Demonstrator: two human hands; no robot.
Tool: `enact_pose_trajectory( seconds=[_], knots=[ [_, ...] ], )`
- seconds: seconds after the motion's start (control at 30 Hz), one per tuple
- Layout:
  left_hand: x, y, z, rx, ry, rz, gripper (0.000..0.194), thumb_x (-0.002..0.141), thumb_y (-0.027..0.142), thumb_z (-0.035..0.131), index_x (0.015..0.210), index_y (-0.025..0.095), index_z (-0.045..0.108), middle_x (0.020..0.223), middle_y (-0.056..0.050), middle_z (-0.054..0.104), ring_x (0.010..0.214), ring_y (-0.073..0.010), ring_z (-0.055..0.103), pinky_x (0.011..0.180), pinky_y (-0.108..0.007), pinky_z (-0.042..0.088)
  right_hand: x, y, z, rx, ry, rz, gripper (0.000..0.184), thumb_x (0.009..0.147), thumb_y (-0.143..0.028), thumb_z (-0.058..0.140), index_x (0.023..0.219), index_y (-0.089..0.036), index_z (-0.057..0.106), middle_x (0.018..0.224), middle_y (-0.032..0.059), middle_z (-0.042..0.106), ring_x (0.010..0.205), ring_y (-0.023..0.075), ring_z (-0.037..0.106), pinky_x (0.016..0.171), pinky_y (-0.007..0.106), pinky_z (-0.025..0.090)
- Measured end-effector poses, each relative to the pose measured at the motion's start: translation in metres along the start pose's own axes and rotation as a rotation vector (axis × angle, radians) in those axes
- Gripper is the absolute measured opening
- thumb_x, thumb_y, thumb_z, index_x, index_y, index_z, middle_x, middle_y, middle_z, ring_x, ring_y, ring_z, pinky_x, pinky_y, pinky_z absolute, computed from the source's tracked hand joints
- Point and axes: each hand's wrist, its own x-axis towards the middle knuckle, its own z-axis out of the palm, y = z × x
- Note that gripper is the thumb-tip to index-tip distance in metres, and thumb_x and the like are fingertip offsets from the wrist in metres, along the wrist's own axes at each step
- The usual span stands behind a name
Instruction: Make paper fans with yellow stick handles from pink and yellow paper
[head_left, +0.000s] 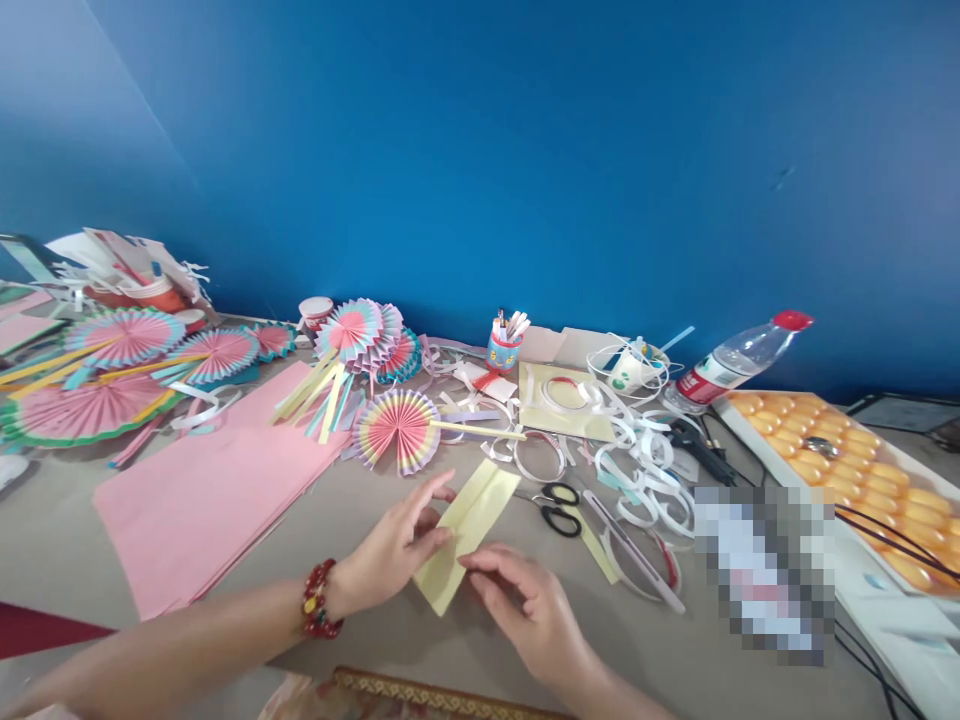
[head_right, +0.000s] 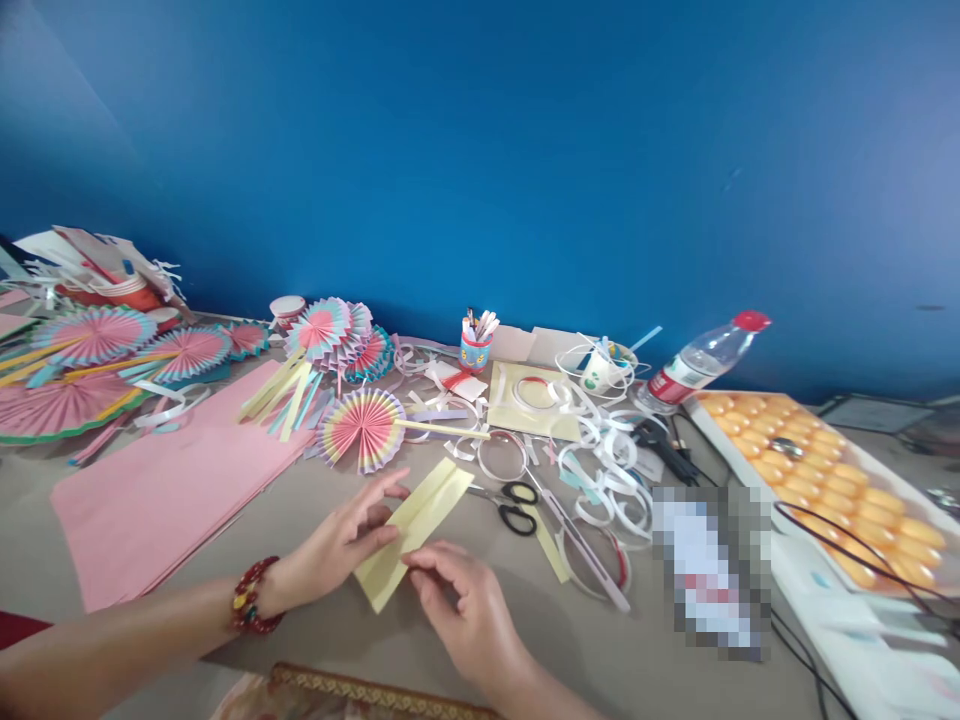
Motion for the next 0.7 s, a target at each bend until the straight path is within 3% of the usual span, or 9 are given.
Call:
enact_pose_trajectory(
  seconds=[0.07, 0.13, 0.2, 0.27, 0.4, 0.5, 0.6, 0.7],
  knots=[
    [0.01, -0.004, -0.004, -0.092, -0.025, -0.026, 0.058, 0.094, 0.027, 0.051, 0.148, 0.021, 0.031, 0.118, -0.009, 0.059, 0.096, -0.0183, 0.063, 0.084, -0.031, 0.051, -0.002, 0.001, -0.001, -0.154, -0.018, -0.154, 0.031, 0.096, -0.018, 0.048, 0.122, -0.025, 0.062, 0.09, 0.0034, 0.068, 0.077, 0.0144, 0.064, 0.068, 0.023, 0.052],
    [0.016, -0.007, -0.013, -0.065, -0.118, -0.022, 0.057, 0.091, 0.026, 0.054, 0.146, 0.021, 0.037, 0.114, -0.007, 0.061, 0.097, -0.019, 0.062, 0.085, -0.03, 0.05, 0.0, 0.004, -0.007, -0.459, 0.068, -0.334, 0.038, 0.094, -0.014, 0.051, 0.13, -0.026, 0.059, 0.092, 0.0047, 0.067, 0.082, 0.0168, 0.063, 0.075, 0.028, 0.052],
    [0.019, -0.006, -0.024, 0.023, -0.239, -0.003, 0.055, 0.091, 0.026, 0.055, 0.144, 0.023, 0.042, 0.111, -0.005, 0.063, 0.094, -0.0182, 0.061, 0.083, -0.029, 0.049, 0.004, 0.007, -0.017, -0.756, 0.191, -0.469, 0.037, 0.093, -0.012, 0.054, 0.126, -0.026, 0.062, 0.098, 0.0068, 0.068, 0.094, 0.021, 0.062, 0.088, 0.037, 0.049],
    [0.019, -0.002, -0.034, 0.1, -0.33, 0.015, 0.054, 0.092, 0.027, 0.054, 0.145, 0.025, 0.042, 0.106, -0.003, 0.065, 0.091, -0.0173, 0.061, 0.082, -0.027, 0.048, 0.012, 0.009, -0.025, -0.892, 0.231, -0.534, 0.03, 0.093, -0.01, 0.054, 0.116, -0.026, 0.066, 0.105, 0.0067, 0.068, 0.104, 0.0222, 0.059, 0.101, 0.043, 0.042],
    [0.022, 0.005, -0.046, 0.135, -0.376, 0.002, 0.058, 0.095, 0.033, 0.053, 0.149, 0.023, 0.036, 0.103, -0.004, 0.066, 0.087, -0.0172, 0.06, 0.079, -0.026, 0.046, 0.024, 0.01, -0.031, -0.849, 0.045, -0.546, 0.014, 0.096, -0.029, 0.057, 0.104, -0.022, 0.065, 0.109, 0.007, 0.068, 0.106, 0.0214, 0.058, 0.107, 0.045, 0.04],
    [0.026, 0.003, -0.049, 0.127, -0.399, -0.017, 0.06, 0.095, 0.034, 0.054, 0.15, 0.021, 0.034, 0.103, -0.005, 0.068, 0.086, -0.0177, 0.062, 0.075, -0.025, 0.046, 0.025, 0.012, -0.028, -0.817, -0.067, -0.564, 0.035, 0.091, -0.047, 0.061, 0.11, -0.019, 0.062, 0.114, 0.0108, 0.066, 0.11, 0.0254, 0.057, 0.108, 0.049, 0.039],
    [0.028, 0.001, -0.052, 0.145, -0.423, -0.011, 0.057, 0.095, 0.032, 0.053, 0.149, 0.022, 0.037, 0.105, -0.004, 0.07, 0.088, -0.0176, 0.064, 0.078, -0.026, 0.047, 0.023, 0.018, -0.022, -0.849, -0.054, -0.592, 0.013, 0.094, -0.026, 0.056, 0.101, -0.019, 0.063, 0.106, 0.0079, 0.068, 0.102, 0.0219, 0.058, 0.104, 0.043, 0.041],
    [0.025, 0.005, -0.053, 0.316, -0.259, 0.125, 0.041, 0.096, 0.034, 0.052, 0.136, 0.023, 0.052, 0.116, -0.006, 0.068, 0.104, -0.0207, 0.062, 0.09, -0.031, 0.047, 0.022, 0.026, -0.017, -0.872, -0.027, -0.563, 0.018, 0.094, -0.011, 0.048, 0.091, -0.019, 0.063, 0.095, 0.0063, 0.068, 0.087, 0.0181, 0.059, 0.087, 0.034, 0.048]
  ],
)
